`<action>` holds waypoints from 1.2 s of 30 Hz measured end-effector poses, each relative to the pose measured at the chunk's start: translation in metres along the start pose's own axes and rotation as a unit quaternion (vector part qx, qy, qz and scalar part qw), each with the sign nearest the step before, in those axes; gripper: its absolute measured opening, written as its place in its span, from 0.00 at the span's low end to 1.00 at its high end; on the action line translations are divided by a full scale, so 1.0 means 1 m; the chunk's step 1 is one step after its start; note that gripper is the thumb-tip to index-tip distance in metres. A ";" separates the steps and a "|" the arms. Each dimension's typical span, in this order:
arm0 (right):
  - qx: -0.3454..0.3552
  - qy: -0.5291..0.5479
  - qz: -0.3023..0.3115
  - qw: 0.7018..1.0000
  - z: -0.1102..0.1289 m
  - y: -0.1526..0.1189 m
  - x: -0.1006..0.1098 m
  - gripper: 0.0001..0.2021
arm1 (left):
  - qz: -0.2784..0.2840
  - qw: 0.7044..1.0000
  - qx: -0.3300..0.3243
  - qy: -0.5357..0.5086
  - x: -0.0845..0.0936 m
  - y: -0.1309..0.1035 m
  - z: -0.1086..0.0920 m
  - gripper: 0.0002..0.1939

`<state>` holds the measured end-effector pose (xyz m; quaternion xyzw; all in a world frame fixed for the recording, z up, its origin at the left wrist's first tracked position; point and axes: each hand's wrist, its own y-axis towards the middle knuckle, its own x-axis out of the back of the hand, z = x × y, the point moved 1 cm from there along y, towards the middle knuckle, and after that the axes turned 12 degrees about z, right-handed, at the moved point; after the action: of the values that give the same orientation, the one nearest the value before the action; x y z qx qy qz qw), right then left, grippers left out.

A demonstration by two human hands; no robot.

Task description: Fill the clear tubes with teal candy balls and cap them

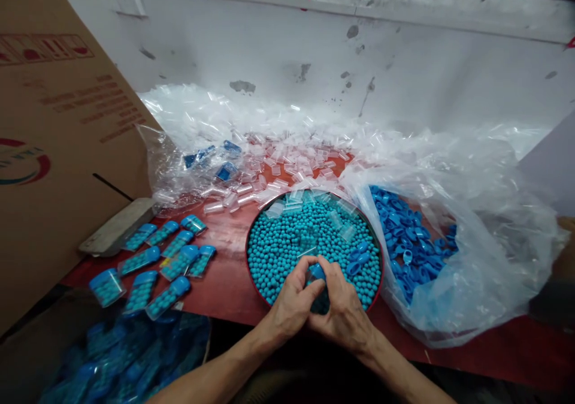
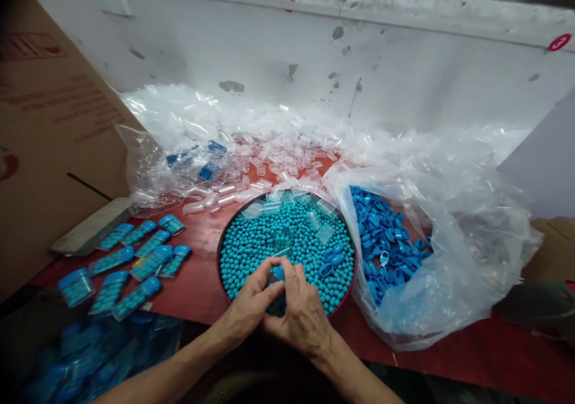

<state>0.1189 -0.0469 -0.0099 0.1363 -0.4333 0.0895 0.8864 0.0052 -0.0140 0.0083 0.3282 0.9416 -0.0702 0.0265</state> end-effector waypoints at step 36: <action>-0.098 -0.002 0.077 0.992 -0.066 0.033 0.019 0.13 | -0.373 0.809 0.023 0.454 0.138 -0.052 0.019 0.18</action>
<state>0.1706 0.0058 -0.0282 0.0155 -0.4508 0.1141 0.8852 -0.1347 0.0277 -0.0175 -0.0528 0.8944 0.0603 -0.4400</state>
